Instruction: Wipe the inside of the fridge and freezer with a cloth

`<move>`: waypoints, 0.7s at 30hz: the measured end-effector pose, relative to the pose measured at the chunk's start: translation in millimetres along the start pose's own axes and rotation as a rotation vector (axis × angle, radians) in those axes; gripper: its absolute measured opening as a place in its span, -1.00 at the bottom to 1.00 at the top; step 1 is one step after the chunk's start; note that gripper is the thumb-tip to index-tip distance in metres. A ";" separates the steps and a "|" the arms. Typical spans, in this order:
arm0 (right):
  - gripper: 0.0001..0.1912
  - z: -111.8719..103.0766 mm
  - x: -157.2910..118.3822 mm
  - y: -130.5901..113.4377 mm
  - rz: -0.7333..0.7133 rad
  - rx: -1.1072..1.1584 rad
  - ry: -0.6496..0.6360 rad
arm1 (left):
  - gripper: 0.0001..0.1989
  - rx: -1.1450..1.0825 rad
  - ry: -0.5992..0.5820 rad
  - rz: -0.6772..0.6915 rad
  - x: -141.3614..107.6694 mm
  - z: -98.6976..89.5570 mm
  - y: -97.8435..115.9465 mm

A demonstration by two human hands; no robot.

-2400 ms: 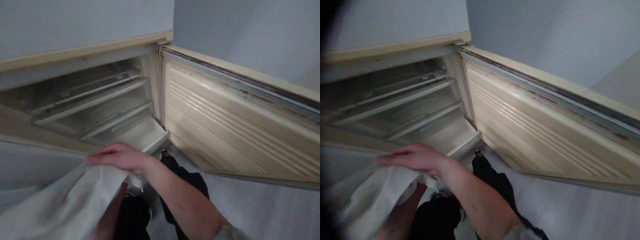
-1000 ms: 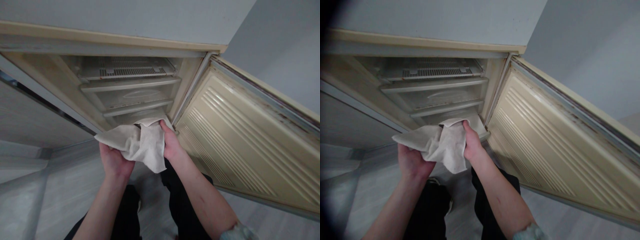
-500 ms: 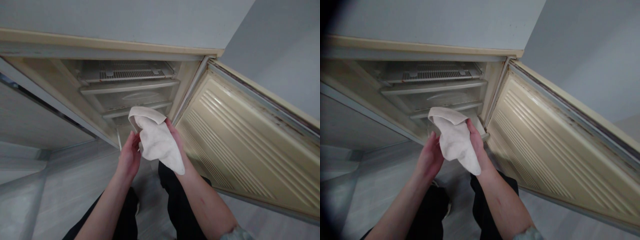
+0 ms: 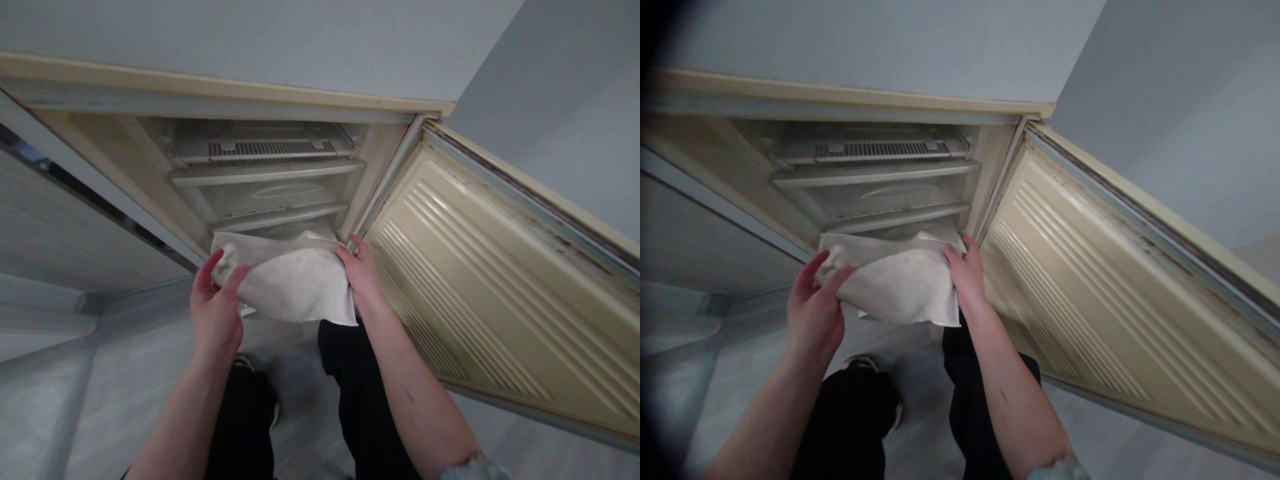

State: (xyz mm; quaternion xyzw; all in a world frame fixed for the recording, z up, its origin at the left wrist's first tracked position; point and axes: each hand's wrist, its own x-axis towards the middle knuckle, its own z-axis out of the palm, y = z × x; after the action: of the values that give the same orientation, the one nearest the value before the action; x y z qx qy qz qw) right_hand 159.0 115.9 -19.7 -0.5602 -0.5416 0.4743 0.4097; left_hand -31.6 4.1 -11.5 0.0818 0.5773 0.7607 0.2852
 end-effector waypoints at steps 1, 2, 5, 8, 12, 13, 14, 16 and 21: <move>-0.41 -1.8 2.5 2.2 -0.042 -0.032 0.039 | -0.44 0.091 -0.048 0.016 3.5 -5.8 -1.0; -0.48 -4.1 4.2 3.2 -0.096 -0.080 0.043 | -0.43 0.215 -0.118 0.017 6.9 -12.5 -2.6; -0.73 -10.4 3.4 3.9 -0.200 -0.280 -0.170 | -0.48 0.656 -0.302 0.077 15.0 -33.2 -9.5; -0.68 -10.7 -5.3 8.0 -0.208 -0.543 -0.454 | -0.79 0.845 -0.351 0.278 17.7 -46.9 -14.4; -0.77 -1.4 -17.2 16.9 -0.272 -0.798 -0.563 | -0.82 0.943 -0.305 0.479 14.8 -49.8 -7.4; -0.80 1.4 -18.6 17.5 -0.300 -0.812 -0.540 | -0.77 1.029 -0.295 0.453 13.7 -49.0 -3.6; -0.79 4.1 -19.2 17.2 -0.333 -0.816 -0.518 | -0.72 1.125 -0.291 0.405 12.5 -48.1 0.4; -0.71 9.6 -19.5 13.6 -0.370 -0.819 -0.508 | -0.65 1.285 -0.279 0.332 9.1 -45.7 6.8; -0.50 32.7 -27.3 -0.1 -0.146 -0.642 -0.542 | -0.66 1.351 -0.386 0.445 -14.7 -31.2 2.8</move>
State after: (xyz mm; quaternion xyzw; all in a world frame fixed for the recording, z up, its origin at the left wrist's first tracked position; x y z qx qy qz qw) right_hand 128.1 87.0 -24.2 -0.4746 -0.7883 0.3812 0.0898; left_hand -34.6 -30.0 -15.9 0.4872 0.8294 0.2511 0.1080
